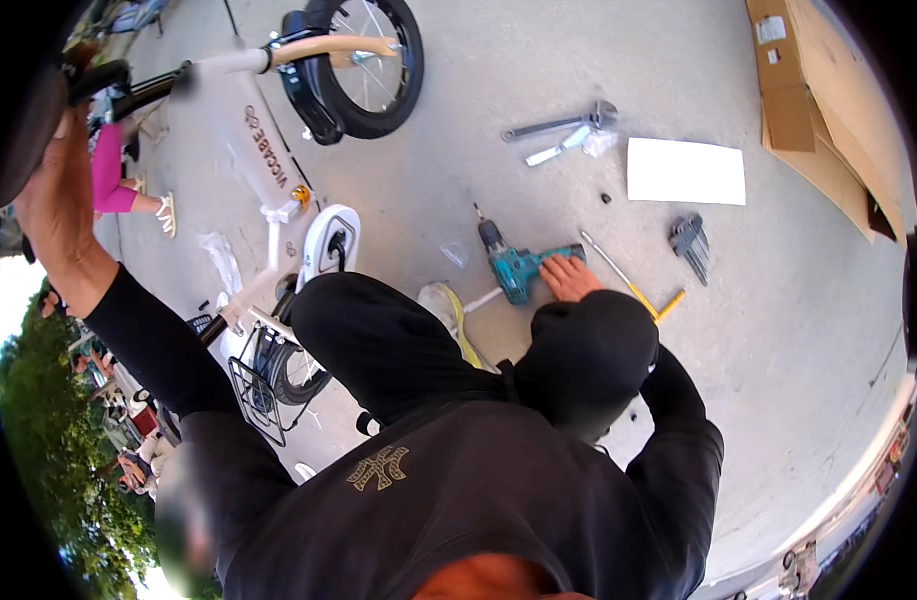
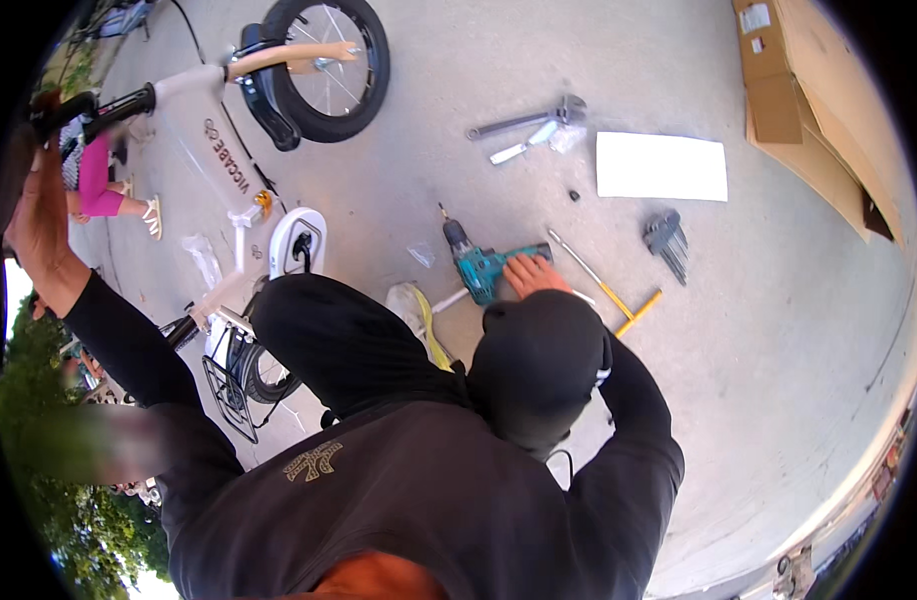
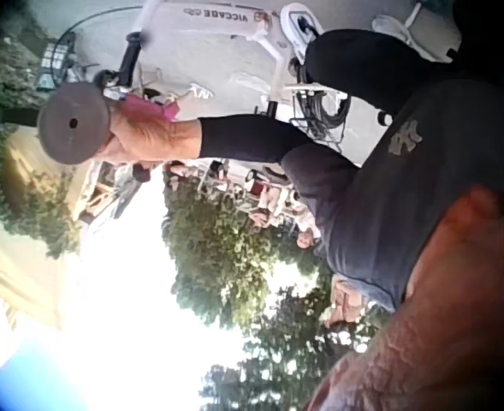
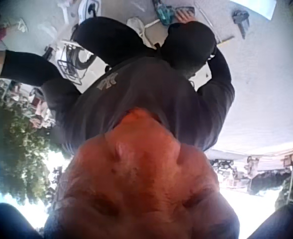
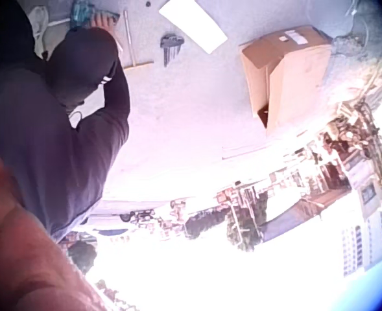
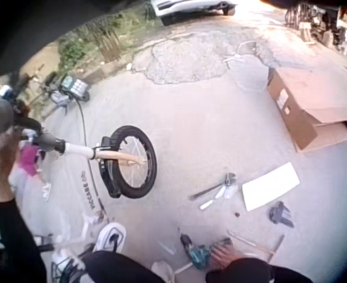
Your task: The person assembles a white bicycle outdoors, using a cordless drill to tighten bolts on the handlebars and brake levers. They then attach a black front basket to the handlebars and secure it with a strap. The person also adjusts the front wheel and brake cable.
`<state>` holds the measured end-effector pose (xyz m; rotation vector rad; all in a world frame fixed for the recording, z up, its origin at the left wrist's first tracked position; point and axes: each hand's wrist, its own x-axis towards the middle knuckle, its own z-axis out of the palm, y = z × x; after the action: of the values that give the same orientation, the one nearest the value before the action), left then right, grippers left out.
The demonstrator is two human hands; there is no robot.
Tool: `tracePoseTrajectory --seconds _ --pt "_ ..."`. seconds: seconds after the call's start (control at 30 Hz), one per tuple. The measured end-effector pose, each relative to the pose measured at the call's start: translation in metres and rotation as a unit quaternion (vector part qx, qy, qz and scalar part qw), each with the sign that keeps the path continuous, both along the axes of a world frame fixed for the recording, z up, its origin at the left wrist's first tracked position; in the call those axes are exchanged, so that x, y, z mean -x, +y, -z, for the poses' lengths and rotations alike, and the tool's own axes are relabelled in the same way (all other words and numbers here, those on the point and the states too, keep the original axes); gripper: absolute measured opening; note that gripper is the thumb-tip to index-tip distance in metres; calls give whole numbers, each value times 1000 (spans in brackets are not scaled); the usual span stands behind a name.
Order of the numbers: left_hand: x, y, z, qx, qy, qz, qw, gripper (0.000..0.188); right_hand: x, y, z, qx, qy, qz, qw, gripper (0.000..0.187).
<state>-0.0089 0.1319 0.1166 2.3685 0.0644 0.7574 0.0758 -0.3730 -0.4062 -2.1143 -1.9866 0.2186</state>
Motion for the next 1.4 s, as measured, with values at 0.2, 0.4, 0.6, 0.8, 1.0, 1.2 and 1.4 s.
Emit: tracePoseTrajectory --seconds 0.2,0.4,0.6,0.8,1.0,1.2,1.4 --pt "-32 -54 -10 38 17 24 999 73 31 64 34 70 13 130 989 54" --pt "-18 -50 -9 159 7 28 987 87 -44 64 -45 25 228 56 972 61" --pt "-29 -57 -2 216 -48 22 975 86 -123 127 -206 -107 606 169 770 32" --pt "-16 -70 -5 290 -119 -13 950 70 -113 269 -321 -258 860 52 437 35" --pt "-21 -51 5 180 -121 -153 964 65 -46 287 -336 -245 943 -40 221 31" --pt "-27 -62 1 139 -86 -150 975 43 -9 300 -317 -156 972 -137 108 27" --pt "-37 -69 6 259 -168 -64 949 53 -10 310 -308 -150 964 -181 123 30"
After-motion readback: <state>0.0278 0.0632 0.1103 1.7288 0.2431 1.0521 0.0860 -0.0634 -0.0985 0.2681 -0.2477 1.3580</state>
